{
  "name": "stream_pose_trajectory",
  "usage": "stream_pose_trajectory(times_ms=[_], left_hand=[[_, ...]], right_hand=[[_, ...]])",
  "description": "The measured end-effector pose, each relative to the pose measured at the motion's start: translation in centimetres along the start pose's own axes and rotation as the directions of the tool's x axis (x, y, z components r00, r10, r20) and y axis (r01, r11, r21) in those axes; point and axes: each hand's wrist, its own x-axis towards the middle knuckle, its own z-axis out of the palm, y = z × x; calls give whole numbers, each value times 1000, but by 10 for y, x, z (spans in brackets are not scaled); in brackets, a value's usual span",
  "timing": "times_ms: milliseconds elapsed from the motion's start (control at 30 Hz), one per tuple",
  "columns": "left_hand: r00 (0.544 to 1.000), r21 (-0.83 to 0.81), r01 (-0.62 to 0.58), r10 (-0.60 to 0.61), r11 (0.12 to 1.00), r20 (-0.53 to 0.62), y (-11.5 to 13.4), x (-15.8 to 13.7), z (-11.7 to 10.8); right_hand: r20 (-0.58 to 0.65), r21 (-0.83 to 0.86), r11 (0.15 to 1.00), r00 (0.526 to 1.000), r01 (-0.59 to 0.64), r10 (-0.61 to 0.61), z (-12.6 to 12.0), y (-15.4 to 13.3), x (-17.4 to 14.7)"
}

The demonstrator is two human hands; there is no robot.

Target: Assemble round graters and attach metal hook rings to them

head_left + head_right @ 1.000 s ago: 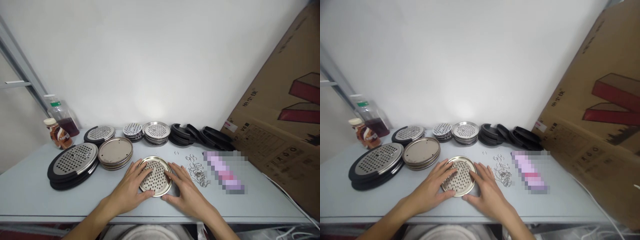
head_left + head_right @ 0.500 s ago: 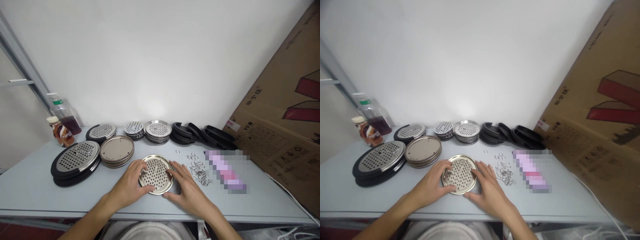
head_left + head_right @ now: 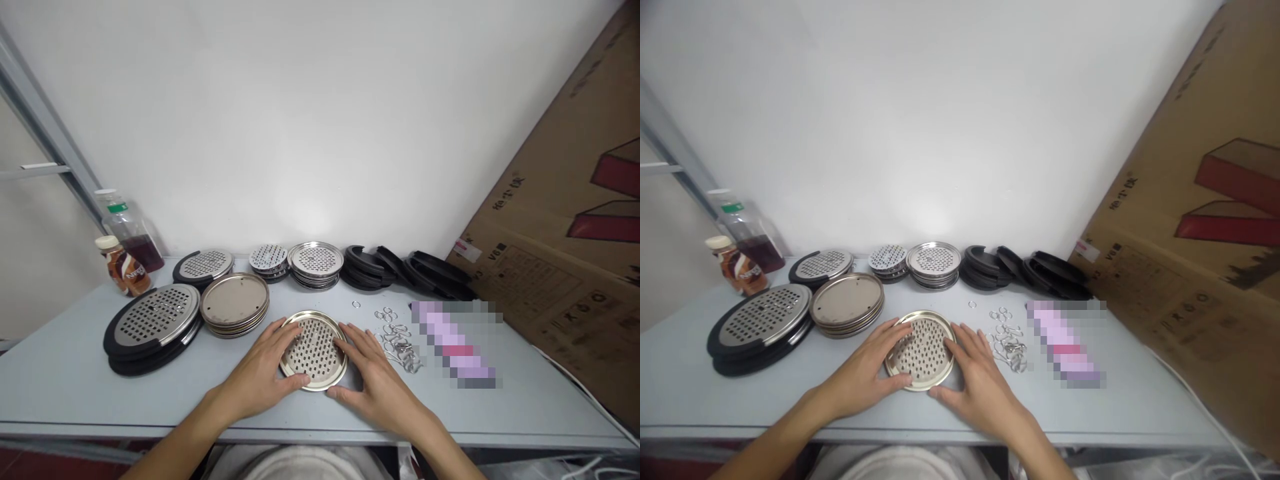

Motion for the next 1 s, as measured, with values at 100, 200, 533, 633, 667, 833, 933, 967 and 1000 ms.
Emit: stream_pose_trajectory(times_ms=[100, 200, 533, 633, 667, 833, 933, 967, 1000], left_hand=[[1000, 11, 7, -7, 1000, 13, -1, 0, 1], [1000, 14, 2, -2, 1000, 7, -1, -1, 1], [998, 40, 11, -13, 999, 54, 3, 2, -4], [998, 58, 17, -20, 998, 54, 3, 1, -3], [998, 67, 18, -22, 998, 54, 2, 1, -3], [997, 109, 15, -23, 994, 73, 3, 0, -2], [996, 117, 12, -22, 993, 85, 5, 1, -3], [996, 120, 14, -25, 993, 91, 5, 1, -3], [995, 122, 18, -29, 992, 94, 6, 1, -3]], right_hand=[[-3, -7, 1000, 1000, -1, 1, -1, -1, 0], [-6, 2, 1000, 1000, -1, 1, -2, -2, 0], [2, 7, 1000, 1000, -16, 16, -1, -3, 0], [-8, 15, 1000, 1000, -14, 15, 0, -2, -1], [-11, 16, 1000, 1000, -12, 12, 0, -1, -1], [-9, -1, 1000, 1000, 4, -4, 1, 1, -1], [-13, 2, 1000, 1000, 9, -9, 1, 1, 0], [-14, 3, 1000, 1000, 10, -10, 1, 1, 0], [-15, 4, 1000, 1000, 10, -10, 1, 1, 0]])
